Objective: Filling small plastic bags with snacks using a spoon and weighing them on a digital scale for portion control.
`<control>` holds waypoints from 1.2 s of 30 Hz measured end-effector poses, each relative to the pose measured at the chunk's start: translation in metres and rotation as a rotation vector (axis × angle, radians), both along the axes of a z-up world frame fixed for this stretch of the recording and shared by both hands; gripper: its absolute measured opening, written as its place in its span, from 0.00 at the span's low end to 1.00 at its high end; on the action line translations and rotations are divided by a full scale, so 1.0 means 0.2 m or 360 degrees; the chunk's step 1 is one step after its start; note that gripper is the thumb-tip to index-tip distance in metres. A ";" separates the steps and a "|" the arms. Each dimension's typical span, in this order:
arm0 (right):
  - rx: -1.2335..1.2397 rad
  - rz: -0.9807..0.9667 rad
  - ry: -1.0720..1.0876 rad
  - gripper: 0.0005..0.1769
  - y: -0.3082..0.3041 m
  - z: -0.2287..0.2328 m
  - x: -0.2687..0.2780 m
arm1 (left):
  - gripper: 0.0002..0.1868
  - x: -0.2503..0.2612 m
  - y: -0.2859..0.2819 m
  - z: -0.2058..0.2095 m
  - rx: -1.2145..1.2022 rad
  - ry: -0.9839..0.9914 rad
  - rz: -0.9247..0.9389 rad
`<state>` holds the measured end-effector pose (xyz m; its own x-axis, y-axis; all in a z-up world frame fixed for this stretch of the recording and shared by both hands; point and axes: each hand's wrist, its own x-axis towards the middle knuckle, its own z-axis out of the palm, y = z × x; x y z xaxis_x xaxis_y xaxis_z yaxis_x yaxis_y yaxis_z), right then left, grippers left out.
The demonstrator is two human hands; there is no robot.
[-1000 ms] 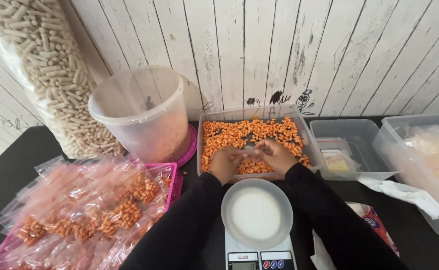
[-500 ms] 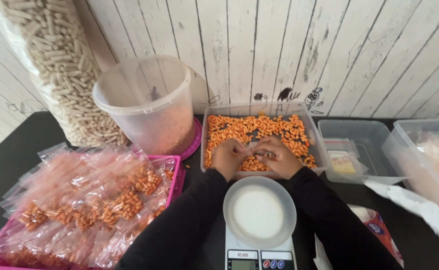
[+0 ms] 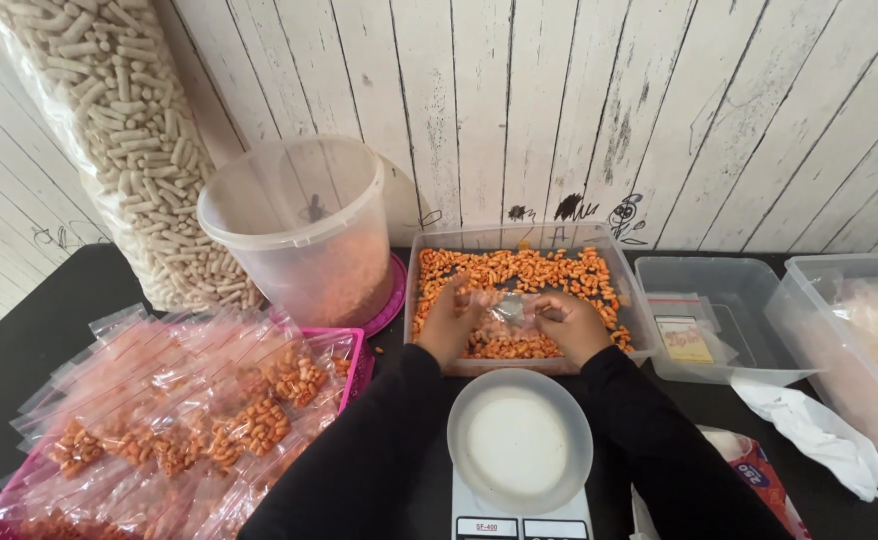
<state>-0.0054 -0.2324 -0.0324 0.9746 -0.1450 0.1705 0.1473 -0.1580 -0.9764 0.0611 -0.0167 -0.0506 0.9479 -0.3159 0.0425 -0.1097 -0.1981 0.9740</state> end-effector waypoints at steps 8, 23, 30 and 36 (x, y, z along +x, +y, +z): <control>-0.0075 -0.0027 -0.0329 0.19 -0.01 -0.08 0.02 | 0.30 0.04 0.03 -0.01 -0.0180 -0.0180 0.0068; -0.0696 0.0211 -0.0442 0.26 -0.02 -0.17 0.09 | 0.40 -0.10 0.02 0.09 0.1087 -0.1145 -0.0237; -0.0769 0.0287 -0.0345 0.23 -0.02 -0.18 0.10 | 0.37 -0.12 0.02 0.09 0.0982 -0.1148 -0.0147; -0.0680 0.0362 -0.0289 0.15 0.04 -0.04 0.00 | 0.31 -0.15 0.03 0.14 0.0935 -0.1126 -0.0103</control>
